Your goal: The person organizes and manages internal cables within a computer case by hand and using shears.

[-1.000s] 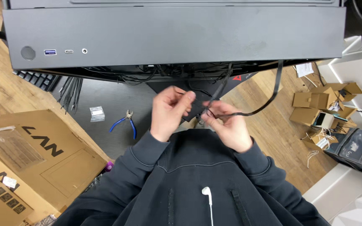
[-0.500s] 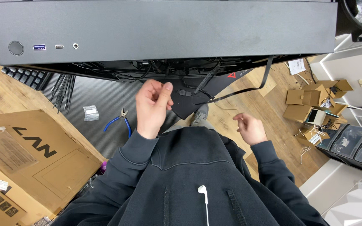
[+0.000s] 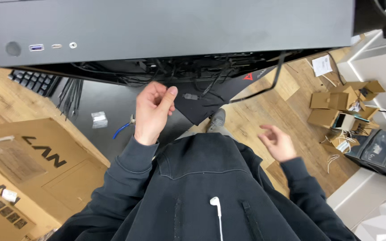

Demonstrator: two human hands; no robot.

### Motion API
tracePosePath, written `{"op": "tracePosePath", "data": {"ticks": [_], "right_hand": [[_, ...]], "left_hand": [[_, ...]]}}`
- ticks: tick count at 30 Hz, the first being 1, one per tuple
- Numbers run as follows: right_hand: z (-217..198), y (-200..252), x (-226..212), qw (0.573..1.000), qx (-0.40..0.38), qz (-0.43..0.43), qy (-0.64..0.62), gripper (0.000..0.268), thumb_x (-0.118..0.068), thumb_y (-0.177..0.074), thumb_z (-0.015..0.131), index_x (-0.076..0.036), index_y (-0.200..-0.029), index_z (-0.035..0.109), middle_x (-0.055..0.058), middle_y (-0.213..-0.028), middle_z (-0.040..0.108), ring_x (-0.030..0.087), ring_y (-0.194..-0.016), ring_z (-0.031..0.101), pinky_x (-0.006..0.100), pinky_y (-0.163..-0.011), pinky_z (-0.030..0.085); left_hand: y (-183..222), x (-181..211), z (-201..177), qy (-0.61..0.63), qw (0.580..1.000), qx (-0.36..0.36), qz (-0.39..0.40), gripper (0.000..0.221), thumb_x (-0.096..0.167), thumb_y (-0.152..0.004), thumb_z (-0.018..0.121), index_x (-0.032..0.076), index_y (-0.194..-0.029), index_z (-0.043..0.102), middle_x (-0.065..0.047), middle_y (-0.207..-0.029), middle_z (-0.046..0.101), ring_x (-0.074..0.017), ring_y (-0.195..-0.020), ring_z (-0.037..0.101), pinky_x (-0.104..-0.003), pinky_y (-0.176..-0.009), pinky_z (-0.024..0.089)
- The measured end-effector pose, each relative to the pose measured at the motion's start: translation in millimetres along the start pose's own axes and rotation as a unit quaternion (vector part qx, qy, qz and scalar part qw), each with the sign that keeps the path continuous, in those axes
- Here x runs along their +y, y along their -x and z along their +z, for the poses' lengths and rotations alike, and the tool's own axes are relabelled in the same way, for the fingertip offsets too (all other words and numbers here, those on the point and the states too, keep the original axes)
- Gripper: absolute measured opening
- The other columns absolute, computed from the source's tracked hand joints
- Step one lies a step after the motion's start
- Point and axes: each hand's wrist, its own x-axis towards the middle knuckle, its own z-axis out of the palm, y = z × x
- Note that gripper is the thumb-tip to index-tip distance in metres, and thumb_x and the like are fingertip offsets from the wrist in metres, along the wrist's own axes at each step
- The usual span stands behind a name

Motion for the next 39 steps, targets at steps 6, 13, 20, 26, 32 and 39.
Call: {"op": "tracePosePath", "data": {"ticks": [6, 13, 20, 26, 32, 39], "right_hand": [[57, -54, -68, 0.987, -0.037, -0.111, -0.108, 0.055, -0.033, -0.086, 0.083, -0.013, -0.134, 0.067, 0.015, -0.109, 0.075, 0.032, -0.106, 0.073, 0.044, -0.093, 0.059], [202, -100, -76, 0.924, -0.255, -0.17, -0.227, 0.043, -0.03, -0.084, 0.085, -0.021, -0.125, 0.072, 0.006, -0.085, 0.067, 0.017, -0.074, 0.065, 0.029, -0.07, 0.057], [172, -105, -41, 0.973, 0.02, -0.215, -0.082, 0.047, -0.053, -0.108, 0.055, -0.02, -0.08, 0.074, 0.001, -0.116, 0.069, 0.033, -0.105, 0.07, 0.044, -0.09, 0.057], [64, 9, -86, 0.942, 0.02, -0.229, 0.244, 0.047, -0.053, -0.105, 0.043, -0.02, -0.075, 0.058, 0.007, -0.072, 0.071, 0.034, -0.078, 0.073, 0.05, -0.071, 0.06], [36, 48, -109, 0.916, 0.01, -0.35, 0.196, 0.023, -0.038, -0.089, 0.062, -0.025, -0.07, 0.066, -0.003, -0.07, 0.065, 0.027, -0.076, 0.072, 0.043, -0.072, 0.057], [-45, 62, -93, 0.921, -0.006, -0.39, -0.017, 0.021, -0.029, -0.093, 0.07, -0.019, -0.076, 0.075, 0.001, -0.077, 0.063, 0.029, -0.07, 0.065, 0.043, -0.067, 0.052]], "left_hand": [[-2, 12, 1, -0.016, 1.0, -0.002, -0.011, 0.019, 0.014, -0.098, 0.074, 0.003, -0.086, 0.065, -0.008, -0.061, 0.064, -0.0092, -0.056, 0.063, -0.019, -0.049, 0.056], [-5, 16, -1, -0.043, 0.999, -0.018, -0.003, 0.02, 0.014, -0.098, 0.075, 0.002, -0.085, 0.065, -0.008, -0.058, 0.062, -0.0091, -0.052, 0.063, -0.019, -0.047, 0.055], [-16, 14, -17, -0.054, 0.997, 0.034, 0.033, 0.018, 0.014, -0.1, 0.074, 0.002, -0.09, 0.066, -0.008, -0.063, 0.066, -0.0086, -0.055, 0.063, -0.019, -0.052, 0.056], [65, 42, 14, -0.396, 0.835, -0.02, 0.381, 0.018, 0.022, -0.089, 0.066, 0.016, -0.103, 0.076, -0.001, -0.089, 0.069, -0.0255, -0.087, 0.067, -0.038, -0.084, 0.054], [78, 6, 62, -0.398, 0.721, -0.474, 0.313, 0.063, 0.013, -0.096, 0.065, -0.009, -0.149, 0.038, -0.031, -0.108, 0.068, -0.0465, -0.106, 0.067, -0.055, -0.097, 0.052], [68, -5, 18, -0.308, 0.792, -0.305, 0.43, 0.014, 0.022, -0.101, 0.067, 0.009, -0.096, 0.071, -0.008, -0.07, 0.065, -0.0292, -0.068, 0.068, -0.039, -0.063, 0.055]]}}
